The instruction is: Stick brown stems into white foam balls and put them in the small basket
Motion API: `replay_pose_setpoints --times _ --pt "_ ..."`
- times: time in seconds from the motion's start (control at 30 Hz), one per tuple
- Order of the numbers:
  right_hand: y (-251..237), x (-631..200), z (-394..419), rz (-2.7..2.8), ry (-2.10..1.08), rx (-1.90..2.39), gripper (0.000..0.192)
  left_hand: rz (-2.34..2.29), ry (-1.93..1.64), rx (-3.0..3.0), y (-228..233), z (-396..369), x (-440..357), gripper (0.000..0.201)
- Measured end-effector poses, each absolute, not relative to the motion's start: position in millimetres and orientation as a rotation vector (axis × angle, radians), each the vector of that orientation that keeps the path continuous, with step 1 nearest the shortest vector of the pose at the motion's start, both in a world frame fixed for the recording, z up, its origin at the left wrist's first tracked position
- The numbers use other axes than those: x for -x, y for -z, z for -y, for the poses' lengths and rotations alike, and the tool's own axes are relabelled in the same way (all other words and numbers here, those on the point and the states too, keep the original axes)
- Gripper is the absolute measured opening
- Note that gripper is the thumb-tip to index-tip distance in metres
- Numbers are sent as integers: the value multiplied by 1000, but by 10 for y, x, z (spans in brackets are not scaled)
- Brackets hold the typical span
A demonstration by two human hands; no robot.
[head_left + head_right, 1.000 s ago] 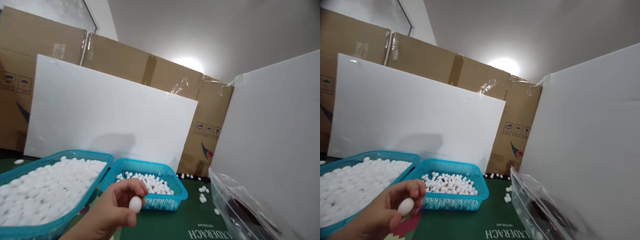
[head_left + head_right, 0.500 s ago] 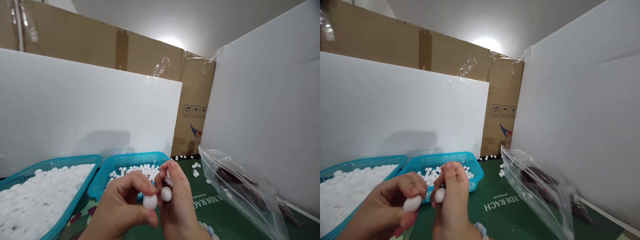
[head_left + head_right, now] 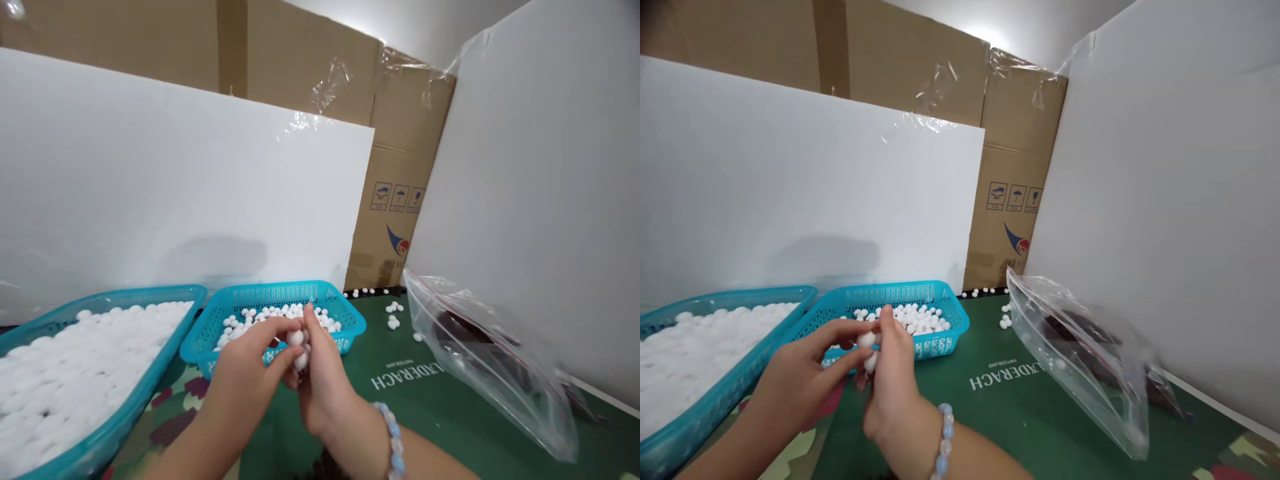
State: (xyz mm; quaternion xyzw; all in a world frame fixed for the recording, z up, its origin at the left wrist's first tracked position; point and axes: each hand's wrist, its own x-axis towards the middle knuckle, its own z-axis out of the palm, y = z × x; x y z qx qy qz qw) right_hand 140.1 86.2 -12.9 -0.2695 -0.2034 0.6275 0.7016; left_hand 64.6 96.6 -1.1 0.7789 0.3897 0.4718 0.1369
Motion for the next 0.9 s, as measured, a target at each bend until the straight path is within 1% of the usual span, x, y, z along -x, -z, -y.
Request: replay_pose_setpoints --times 0.13,0.33,0.57,0.67,0.8,0.9 --pt "192 -1440 -965 427 -1504 659 36 -1103 -1304 -2468 102 -1066 -687 16" --pt "227 -1428 -968 363 -1573 680 32 -1088 -1222 -2563 144 -1032 -734 14" --pt "287 -1424 -982 324 -1517 721 33 -1156 -1250 -2278 237 -1033 -769 13" --pt "339 -1437 -997 318 -1499 758 34 -1157 -1273 -2285 320 -1021 -797 10" --pt "373 -1466 -1014 340 -1446 784 37 -1108 -1296 -2350 409 -1007 -814 14" --pt "354 -1480 -1023 444 -1357 729 36 -1014 -1333 -2408 430 -1020 -810 17"
